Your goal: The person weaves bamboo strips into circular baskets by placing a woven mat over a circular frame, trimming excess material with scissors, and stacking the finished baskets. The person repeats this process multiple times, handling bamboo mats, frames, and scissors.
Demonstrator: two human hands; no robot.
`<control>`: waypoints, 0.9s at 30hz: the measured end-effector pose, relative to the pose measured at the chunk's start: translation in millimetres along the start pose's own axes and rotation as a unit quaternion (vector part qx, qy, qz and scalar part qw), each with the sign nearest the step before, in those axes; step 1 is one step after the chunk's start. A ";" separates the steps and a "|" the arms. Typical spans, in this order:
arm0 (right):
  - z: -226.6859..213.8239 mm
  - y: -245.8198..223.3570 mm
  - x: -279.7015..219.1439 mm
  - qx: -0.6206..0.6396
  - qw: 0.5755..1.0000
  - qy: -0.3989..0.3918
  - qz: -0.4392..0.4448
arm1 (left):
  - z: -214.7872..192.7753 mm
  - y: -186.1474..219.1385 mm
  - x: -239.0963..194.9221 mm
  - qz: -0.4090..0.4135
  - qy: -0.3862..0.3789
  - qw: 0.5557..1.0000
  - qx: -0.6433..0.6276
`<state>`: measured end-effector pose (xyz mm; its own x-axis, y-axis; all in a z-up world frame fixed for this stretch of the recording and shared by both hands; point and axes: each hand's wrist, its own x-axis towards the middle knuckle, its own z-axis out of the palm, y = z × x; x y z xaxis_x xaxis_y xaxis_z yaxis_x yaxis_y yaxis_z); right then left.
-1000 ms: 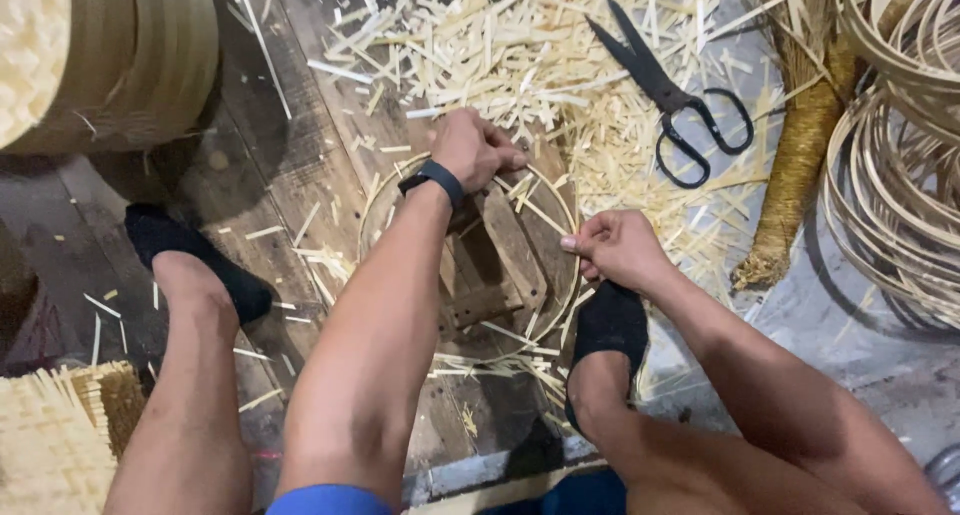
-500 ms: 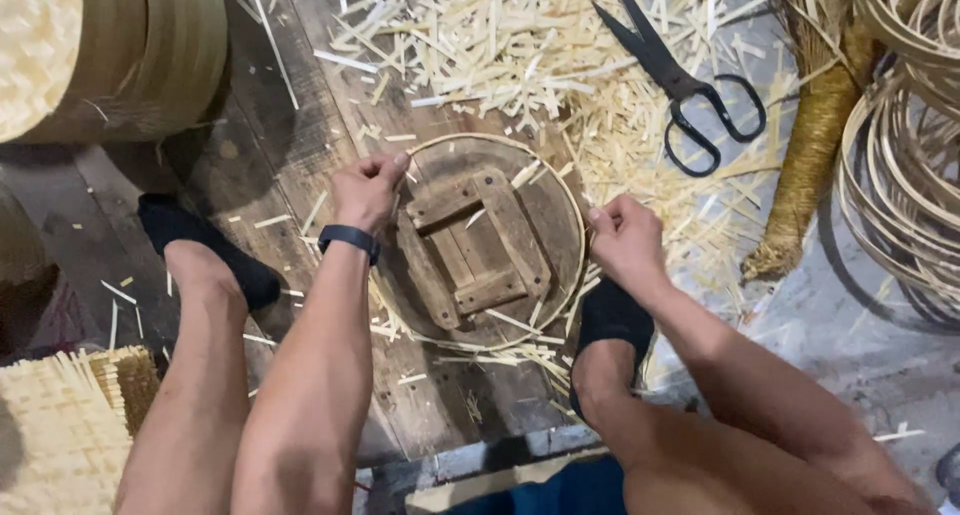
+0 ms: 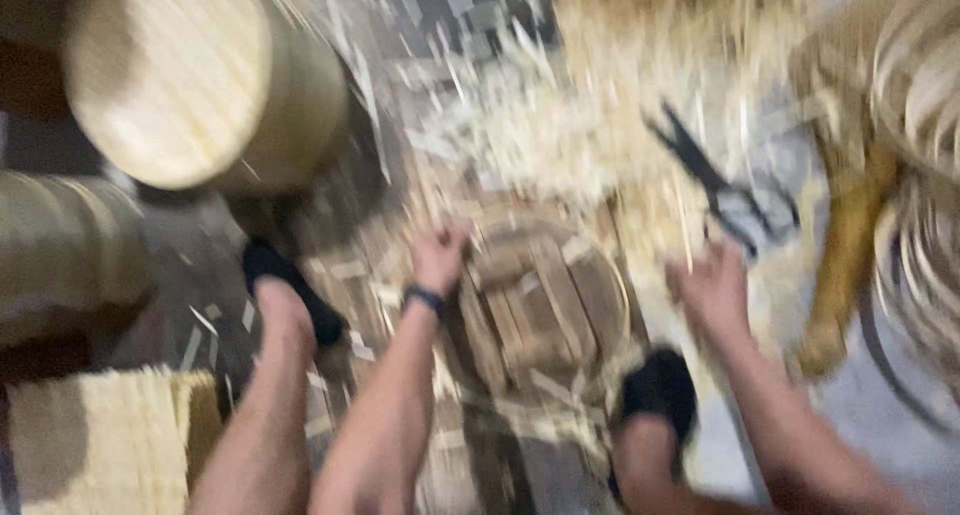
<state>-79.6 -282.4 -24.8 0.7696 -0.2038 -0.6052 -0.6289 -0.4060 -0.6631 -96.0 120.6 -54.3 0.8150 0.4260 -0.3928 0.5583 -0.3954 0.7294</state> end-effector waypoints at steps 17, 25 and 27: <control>43.2 48.9 -31.7 0.044 0.984 -0.156 0.068 | -1.8 -13.1 -13.1 -0.038 0.119 0.992 -0.024; 22.5 -29.0 -42.8 -0.030 0.991 -0.121 0.039 | -53.0 -65.3 -135.9 -0.264 0.005 0.964 0.022; 22.8 -29.6 -29.0 -0.009 0.993 -0.113 -0.025 | -49.7 -46.7 -163.5 -0.365 0.018 0.866 -0.340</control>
<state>-85.8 -244.2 2.4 0.7544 0.0206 -0.6561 -0.5867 -0.4270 -0.6881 -263.0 109.9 3.8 0.2702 0.3905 -0.8801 0.6919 0.5569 0.4595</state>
